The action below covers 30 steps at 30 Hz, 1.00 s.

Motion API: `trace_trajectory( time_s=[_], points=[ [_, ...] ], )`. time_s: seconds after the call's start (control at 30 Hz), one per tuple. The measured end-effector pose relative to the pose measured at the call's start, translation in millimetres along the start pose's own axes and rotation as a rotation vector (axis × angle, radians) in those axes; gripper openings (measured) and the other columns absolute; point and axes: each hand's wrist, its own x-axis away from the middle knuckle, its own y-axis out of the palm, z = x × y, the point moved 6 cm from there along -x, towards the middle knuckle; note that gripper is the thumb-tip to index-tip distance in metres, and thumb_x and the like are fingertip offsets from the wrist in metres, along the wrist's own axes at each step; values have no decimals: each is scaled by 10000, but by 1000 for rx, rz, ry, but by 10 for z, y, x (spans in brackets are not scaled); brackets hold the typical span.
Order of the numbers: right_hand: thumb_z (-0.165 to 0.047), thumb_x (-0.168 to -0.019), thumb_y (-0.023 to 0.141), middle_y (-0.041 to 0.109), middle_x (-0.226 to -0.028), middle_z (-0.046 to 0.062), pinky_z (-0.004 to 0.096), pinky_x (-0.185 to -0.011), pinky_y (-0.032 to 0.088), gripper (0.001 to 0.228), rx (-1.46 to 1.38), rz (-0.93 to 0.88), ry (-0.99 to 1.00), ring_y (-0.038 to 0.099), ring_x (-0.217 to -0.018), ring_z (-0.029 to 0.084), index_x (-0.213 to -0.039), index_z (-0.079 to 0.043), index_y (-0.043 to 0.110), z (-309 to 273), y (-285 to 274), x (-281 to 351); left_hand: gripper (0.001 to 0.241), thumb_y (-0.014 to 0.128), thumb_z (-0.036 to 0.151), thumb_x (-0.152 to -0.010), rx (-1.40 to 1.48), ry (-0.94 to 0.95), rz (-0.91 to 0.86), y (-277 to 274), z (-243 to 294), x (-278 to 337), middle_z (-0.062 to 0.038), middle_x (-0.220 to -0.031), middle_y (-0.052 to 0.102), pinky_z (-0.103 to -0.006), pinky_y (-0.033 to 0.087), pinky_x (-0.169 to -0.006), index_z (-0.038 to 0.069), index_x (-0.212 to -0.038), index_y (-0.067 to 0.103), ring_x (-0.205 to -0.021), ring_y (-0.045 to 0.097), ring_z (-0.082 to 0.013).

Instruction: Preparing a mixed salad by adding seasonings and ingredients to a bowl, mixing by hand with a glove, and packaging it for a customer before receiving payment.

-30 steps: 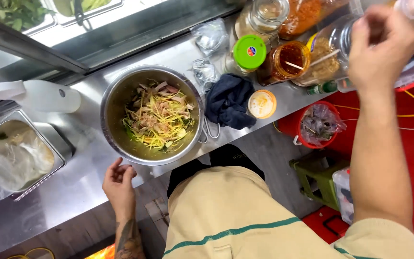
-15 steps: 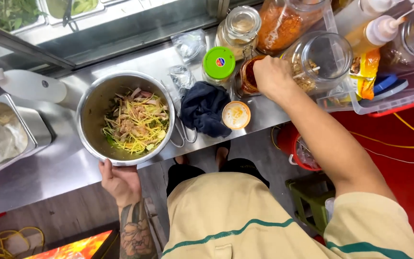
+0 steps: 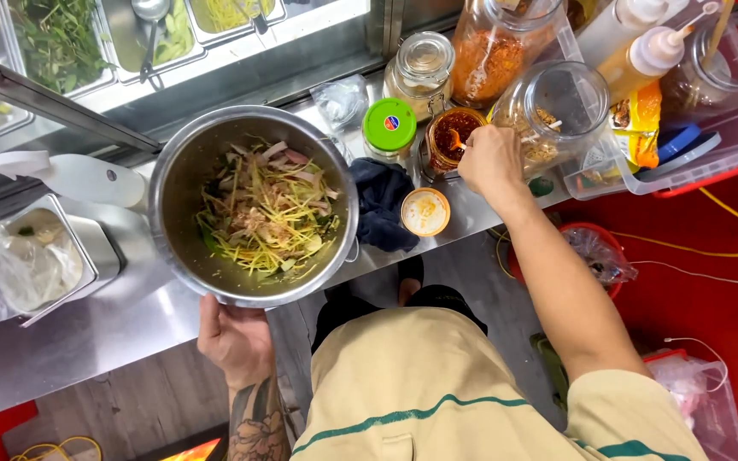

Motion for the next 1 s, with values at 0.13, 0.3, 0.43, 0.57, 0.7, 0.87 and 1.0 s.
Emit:
trace_trajectory(
  time_s=[0.13, 0.3, 0.43, 0.57, 0.7, 0.87, 1.0],
  points=[
    [-29, -800, 691, 722, -779, 248, 467, -762, 576, 108, -152, 166, 52, 724, -748, 406, -824, -14, 796, 113, 58, 106, 363, 491, 214, -1083, 31, -51, -67, 96, -190, -112, -77, -1383, 616, -419, 428, -1150, 38, -1393, 558, -1305, 571, -217],
    [-52, -858, 696, 732, -754, 189, 402, -710, 575, 97, -376, 362, 209, 743, -706, 309, -860, 4, 775, 275, 25, 443, 241, 490, 206, -1057, 41, -160, -97, 190, -476, -170, -100, -1298, 656, -435, 488, -1103, 37, -1196, 592, -1236, 619, -233],
    [-51, -852, 735, 745, -726, 139, 349, -653, 578, 86, -486, 438, 223, 743, -647, 216, -865, 27, 768, 350, 54, 557, 224, 477, 187, -1058, 11, -171, -97, 220, -553, -204, -97, -1277, 652, -430, 486, -1094, 41, -1176, 598, -1221, 617, -228],
    [-37, -924, 696, 731, -718, 86, 278, -505, 547, 104, -727, 340, 406, 714, -565, 137, -945, 55, 741, 375, 101, 607, 201, 470, 175, -1066, 8, -176, -93, 267, -600, -233, -102, -1261, 657, -431, 496, -1082, 35, -1162, 578, -1205, 625, -225],
    [-28, -944, 700, 728, -722, 81, 254, -481, 538, 103, -763, 337, 398, 705, -566, 123, -978, 63, 735, 345, 80, 616, 213, 466, 174, -1061, -2, -185, -94, 302, -633, -243, -113, -1256, 660, -422, 508, -1054, 32, -1186, 565, -1173, 636, -224],
    [-23, -950, 687, 714, -749, 76, 253, -481, 552, 112, -850, 320, 411, 684, -574, 109, -996, 74, 719, 448, 212, 634, 191, 472, 150, -1069, 18, -165, -104, 198, -752, -320, -136, -1274, 649, -421, 517, -1069, 11, -1181, 540, -1193, 642, -235],
    [-19, -963, 679, 706, -779, 69, 251, -498, 549, 122, -966, 271, 372, 665, -582, 101, -1028, 81, 706, 397, 216, 683, 258, 463, 149, -1043, -1, -173, -99, 307, -774, -291, -159, -1260, 655, -429, 524, -1033, -13, -1228, 539, -1152, 657, -258]
  ],
)
